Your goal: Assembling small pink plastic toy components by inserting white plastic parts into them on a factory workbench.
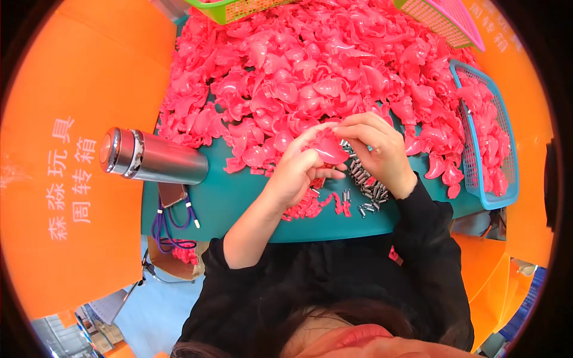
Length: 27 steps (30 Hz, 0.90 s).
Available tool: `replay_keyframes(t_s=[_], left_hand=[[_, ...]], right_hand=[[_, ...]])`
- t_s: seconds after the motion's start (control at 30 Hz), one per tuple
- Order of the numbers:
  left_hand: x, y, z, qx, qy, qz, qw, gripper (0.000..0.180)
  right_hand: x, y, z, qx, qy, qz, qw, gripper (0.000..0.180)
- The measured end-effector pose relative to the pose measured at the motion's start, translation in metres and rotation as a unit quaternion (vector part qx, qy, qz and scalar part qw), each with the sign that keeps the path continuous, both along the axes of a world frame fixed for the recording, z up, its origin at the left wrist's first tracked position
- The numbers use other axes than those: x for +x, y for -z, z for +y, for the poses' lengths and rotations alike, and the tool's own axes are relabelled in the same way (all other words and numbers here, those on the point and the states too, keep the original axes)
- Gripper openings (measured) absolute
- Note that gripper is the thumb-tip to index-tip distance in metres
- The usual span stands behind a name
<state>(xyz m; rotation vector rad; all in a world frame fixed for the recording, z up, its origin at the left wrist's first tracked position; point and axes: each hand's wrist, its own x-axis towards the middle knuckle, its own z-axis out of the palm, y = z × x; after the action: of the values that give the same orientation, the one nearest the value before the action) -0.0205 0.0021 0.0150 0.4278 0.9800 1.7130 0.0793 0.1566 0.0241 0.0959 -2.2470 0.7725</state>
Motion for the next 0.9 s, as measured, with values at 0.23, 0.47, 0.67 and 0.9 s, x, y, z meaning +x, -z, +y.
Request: replay_keyframes(t_s=[0.23,0.47,0.67,0.9], left_hand=[[0.001,0.007,0.002,-0.073,-0.031,0.093,0.993,0.028],[0.001,0.004,0.002,-0.045,-0.03,0.145,0.988,0.019],[0.003,0.005,0.003,-0.029,-0.057,0.226,0.972,0.017],[0.005,0.002,0.005,-0.008,-0.065,0.247,0.967,0.014]], right_hand=[[0.004,0.001,-0.005,-0.025,-0.011,-0.015,1.0,0.02],[0.006,-0.002,0.0,-0.167,-0.067,-0.064,0.982,0.017],[0.008,-0.007,0.0,-0.145,-0.053,-0.083,0.984,0.015],[0.009,-0.005,0.005,-0.394,-0.094,-0.171,0.898,0.014]])
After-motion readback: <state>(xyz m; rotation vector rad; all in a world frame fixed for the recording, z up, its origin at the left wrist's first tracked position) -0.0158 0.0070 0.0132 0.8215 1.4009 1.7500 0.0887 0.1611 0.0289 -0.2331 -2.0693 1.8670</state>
